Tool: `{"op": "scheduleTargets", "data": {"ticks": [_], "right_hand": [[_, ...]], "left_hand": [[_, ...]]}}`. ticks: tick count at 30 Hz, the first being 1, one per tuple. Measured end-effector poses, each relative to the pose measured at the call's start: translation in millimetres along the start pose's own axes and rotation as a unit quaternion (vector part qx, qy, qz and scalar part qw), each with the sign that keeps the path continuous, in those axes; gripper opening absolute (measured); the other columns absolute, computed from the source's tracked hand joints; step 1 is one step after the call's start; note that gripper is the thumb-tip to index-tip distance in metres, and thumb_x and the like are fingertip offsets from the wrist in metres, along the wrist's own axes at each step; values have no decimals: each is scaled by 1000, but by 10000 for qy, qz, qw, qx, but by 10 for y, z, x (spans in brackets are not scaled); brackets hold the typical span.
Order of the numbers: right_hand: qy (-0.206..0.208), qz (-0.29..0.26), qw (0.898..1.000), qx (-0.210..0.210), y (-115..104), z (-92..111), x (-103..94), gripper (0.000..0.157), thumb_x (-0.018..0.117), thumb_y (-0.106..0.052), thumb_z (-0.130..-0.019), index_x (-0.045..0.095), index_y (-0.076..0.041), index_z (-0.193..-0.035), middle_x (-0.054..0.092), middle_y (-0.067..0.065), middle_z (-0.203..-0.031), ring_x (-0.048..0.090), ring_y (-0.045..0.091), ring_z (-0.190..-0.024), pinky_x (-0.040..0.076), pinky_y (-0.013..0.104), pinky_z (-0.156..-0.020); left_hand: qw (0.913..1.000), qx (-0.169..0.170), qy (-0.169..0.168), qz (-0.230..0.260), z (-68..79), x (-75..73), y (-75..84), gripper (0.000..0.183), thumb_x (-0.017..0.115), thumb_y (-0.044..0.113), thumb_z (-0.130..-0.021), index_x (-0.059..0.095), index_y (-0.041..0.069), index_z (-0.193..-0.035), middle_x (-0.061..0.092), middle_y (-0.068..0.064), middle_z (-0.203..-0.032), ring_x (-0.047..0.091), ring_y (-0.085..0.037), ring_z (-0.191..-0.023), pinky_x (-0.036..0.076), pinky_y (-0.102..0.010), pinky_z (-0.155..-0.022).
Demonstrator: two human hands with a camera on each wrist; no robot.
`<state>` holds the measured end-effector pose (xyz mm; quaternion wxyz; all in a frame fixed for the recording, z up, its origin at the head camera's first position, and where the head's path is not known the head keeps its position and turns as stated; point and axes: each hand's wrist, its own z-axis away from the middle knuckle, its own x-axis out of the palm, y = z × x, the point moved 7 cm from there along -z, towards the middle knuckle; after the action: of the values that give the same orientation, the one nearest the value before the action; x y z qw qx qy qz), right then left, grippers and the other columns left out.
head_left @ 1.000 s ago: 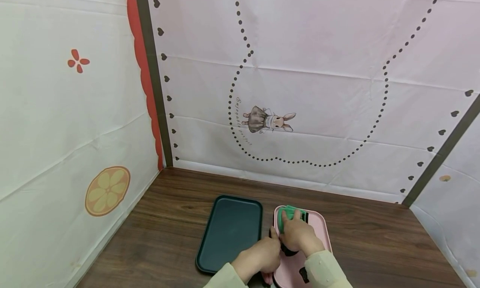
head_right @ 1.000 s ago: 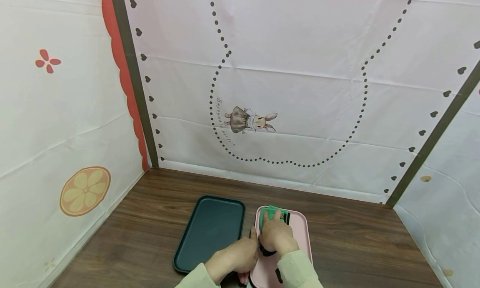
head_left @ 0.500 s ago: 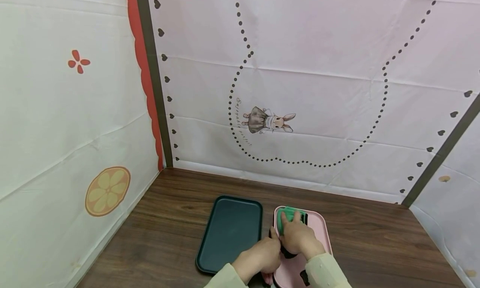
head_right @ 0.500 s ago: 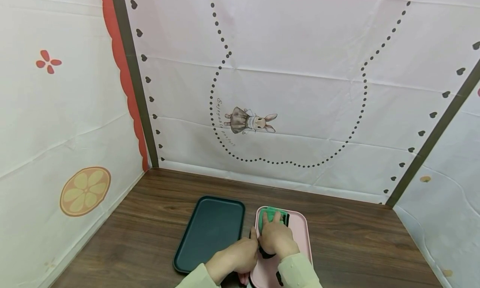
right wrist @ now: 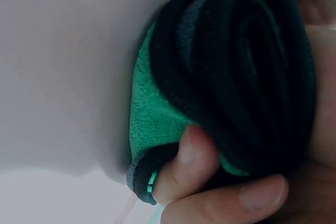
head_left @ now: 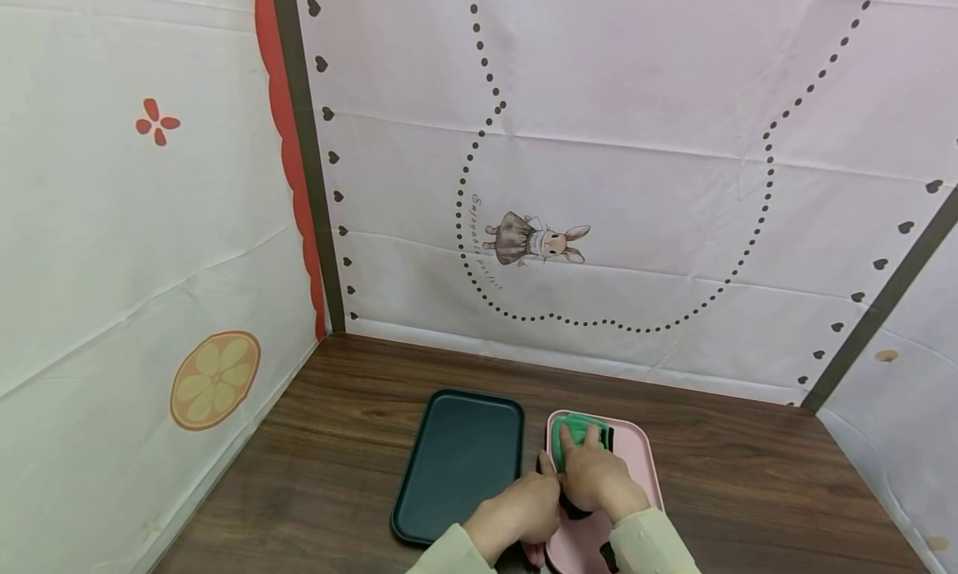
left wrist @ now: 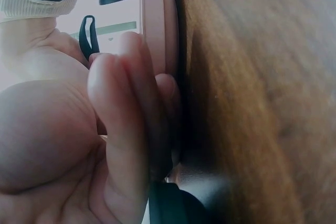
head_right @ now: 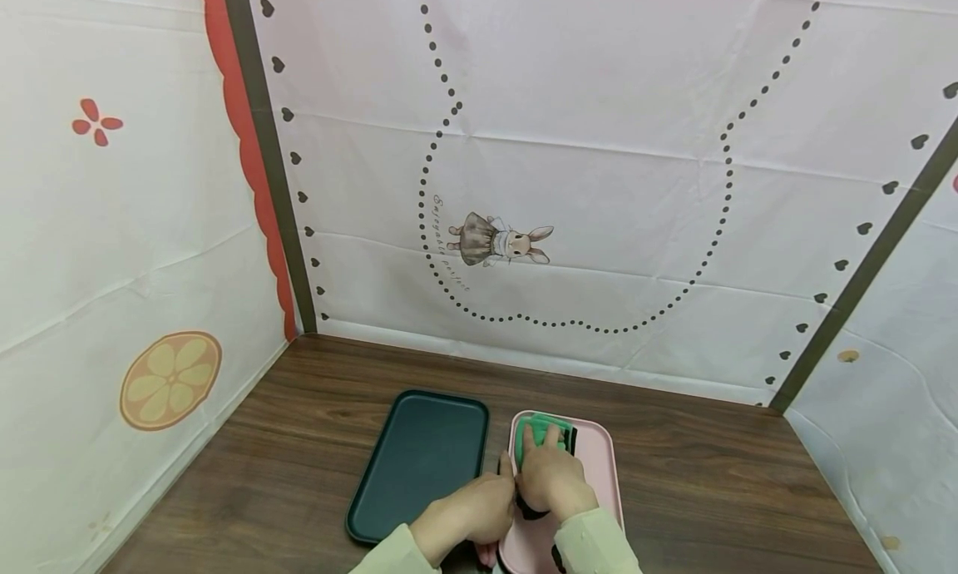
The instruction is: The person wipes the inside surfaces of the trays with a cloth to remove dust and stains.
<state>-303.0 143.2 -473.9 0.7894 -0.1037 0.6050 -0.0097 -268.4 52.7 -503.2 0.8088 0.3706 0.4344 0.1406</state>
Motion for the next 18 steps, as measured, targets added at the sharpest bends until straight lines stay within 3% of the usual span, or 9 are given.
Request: {"op": "scheduleTargets", "data": {"ticks": [12,18], "right_hand": [[14,116,9999,78,-14,51,0,73,69,-32,-98,39,-9,-160,34,39,-151,63,29,-69,58,53,-64],[-42,83,9999,110,-20,71,26,73,68,-32,-99,37,-9,-161,34,38,-150,61,28,-69,57,51,-61]], "left_hand": [[10000,20,0,-13,-3,-12,1,72,57,-1,-100,20,-11,-160,58,-9,-43,47,-10,-28,40,-24,-30],[9999,-115,-37,90,-14,-6,-14,72,55,1,-101,17,-9,-161,61,-11,-45,49,-12,-28,42,-25,-31]]}}
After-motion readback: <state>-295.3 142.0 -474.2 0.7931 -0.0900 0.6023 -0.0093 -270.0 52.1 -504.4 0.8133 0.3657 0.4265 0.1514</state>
